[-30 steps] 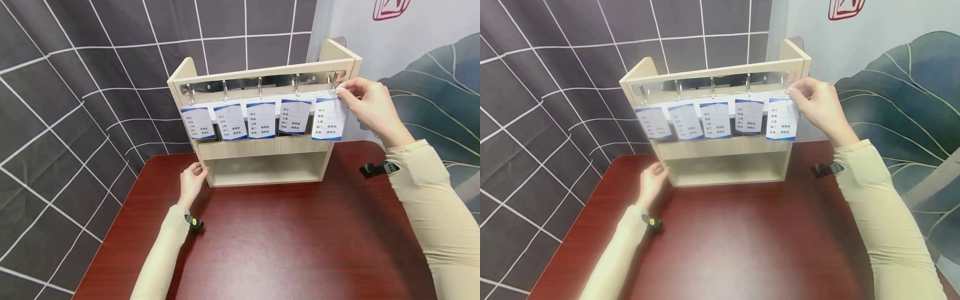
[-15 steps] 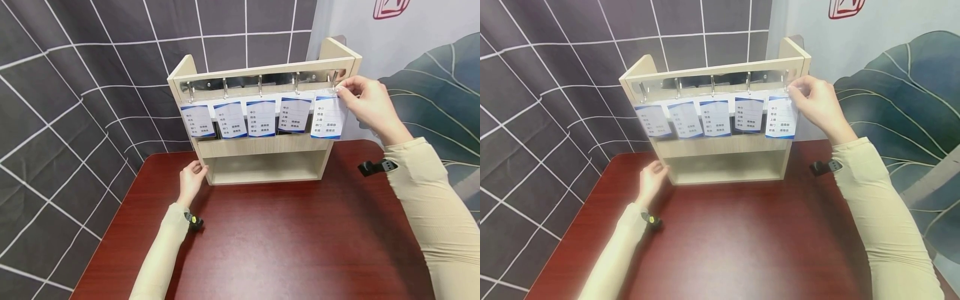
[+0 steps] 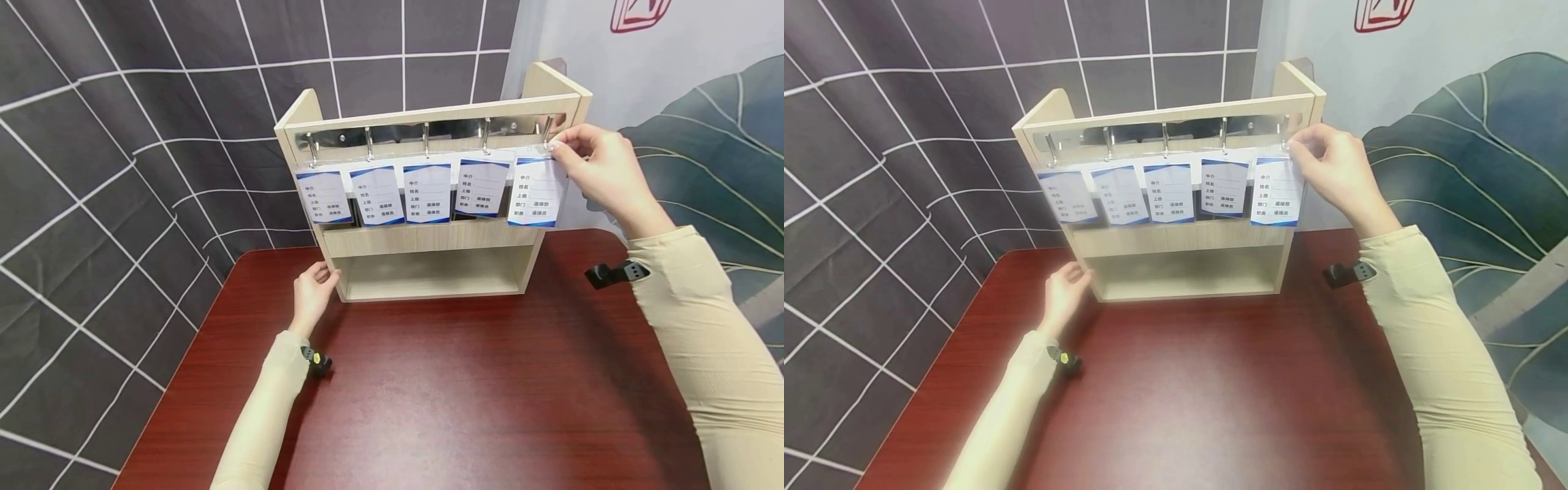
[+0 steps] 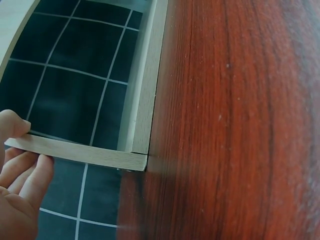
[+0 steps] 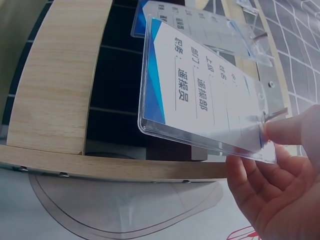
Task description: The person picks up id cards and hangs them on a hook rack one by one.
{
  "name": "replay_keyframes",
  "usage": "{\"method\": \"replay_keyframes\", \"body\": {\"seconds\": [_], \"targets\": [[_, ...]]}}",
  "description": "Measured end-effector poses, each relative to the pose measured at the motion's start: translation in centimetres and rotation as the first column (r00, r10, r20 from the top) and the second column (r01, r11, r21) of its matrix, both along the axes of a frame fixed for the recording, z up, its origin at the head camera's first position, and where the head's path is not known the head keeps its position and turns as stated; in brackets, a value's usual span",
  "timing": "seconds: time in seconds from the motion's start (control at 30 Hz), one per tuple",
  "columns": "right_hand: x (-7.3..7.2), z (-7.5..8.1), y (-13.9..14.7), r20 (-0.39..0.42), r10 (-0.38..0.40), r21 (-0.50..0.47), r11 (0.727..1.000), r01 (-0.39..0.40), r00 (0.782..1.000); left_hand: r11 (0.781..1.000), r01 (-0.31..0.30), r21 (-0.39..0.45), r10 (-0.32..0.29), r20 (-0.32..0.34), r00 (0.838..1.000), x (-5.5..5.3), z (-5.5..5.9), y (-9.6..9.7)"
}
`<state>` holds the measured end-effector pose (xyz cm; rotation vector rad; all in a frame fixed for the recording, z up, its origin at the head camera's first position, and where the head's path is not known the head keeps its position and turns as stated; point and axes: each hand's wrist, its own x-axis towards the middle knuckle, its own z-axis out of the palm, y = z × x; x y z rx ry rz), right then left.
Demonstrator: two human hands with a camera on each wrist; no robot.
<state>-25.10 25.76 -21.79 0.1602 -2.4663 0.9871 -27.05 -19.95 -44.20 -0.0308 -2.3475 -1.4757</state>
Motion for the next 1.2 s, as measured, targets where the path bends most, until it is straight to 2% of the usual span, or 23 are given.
{"method": "replay_keyframes", "body": {"seconds": [0.3, 0.5, 0.63, 0.73, 0.83, 0.93, 0.97, 1.03, 1.13, 1.17, 1.2], "targets": [[-0.1, 0.0, -0.1, 0.018, 0.0, -0.103, 0.995, 0.002, 1.0, 0.999, 0.021, -0.045, -0.021, 0.012, 1.0, -0.1, 0.2, -0.7], [0.2, -0.3, 0.7, 0.004, 0.006, -0.197, 0.98, -0.005, 1.0, 0.986, 0.109, -0.128, -0.101, 0.066, 0.993, 0.1, 1.8, -1.3], [0.8, -0.8, 1.8, -0.028, 0.023, -0.275, 0.961, -0.03, 0.999, 0.97, 0.168, -0.177, -0.158, 0.071, 0.985, 0.3, 2.9, -2.0], [1.4, -1.2, 2.7, -0.078, 0.015, -0.312, 0.949, -0.039, 0.997, 0.96, 0.184, -0.211, -0.18, 0.039, 0.983, 0.7, 4.0, -2.6], [2.0, -1.6, 3.4, -0.172, -0.038, -0.321, 0.947, -0.02, 0.984, 0.954, 0.158, -0.253, -0.172, -0.031, 0.985, 1.5, 5.5, -3.3], [2.6, -2.0, 3.8, -0.298, -0.152, -0.302, 0.952, 0.058, 0.942, 0.937, 0.06, -0.345, -0.125, -0.17, 0.977, 2.2, 7.6, -4.1], [2.8, -2.1, 3.8, -0.337, -0.194, -0.3, 0.95, 0.09, 0.921, 0.926, 0.012, -0.376, -0.106, -0.229, 0.968, 2.3, 8.4, -4.4], [3.1, -2.6, 4.0, -0.423, -0.27, -0.295, 0.943, 0.151, 0.865, 0.903, -0.09, -0.421, -0.079, -0.366, 0.927, 2.6, 9.9, -4.7], [3.4, -3.8, 4.3, -0.542, -0.32, -0.278, 0.941, 0.194, 0.777, 0.867, -0.227, -0.443, -0.06, -0.546, 0.835, 2.8, 11.6, -5.1], [3.3, -4.3, 4.4, -0.573, -0.322, -0.27, 0.942, 0.198, 0.753, 0.854, -0.266, -0.447, -0.056, -0.587, 0.808, 2.8, 12.0, -5.3], [3.2, -5.1, 4.6, -0.601, -0.314, -0.253, 0.947, 0.198, 0.735, 0.841, -0.299, -0.451, -0.05, -0.614, 0.787, 2.9, 12.2, -5.5]]}}
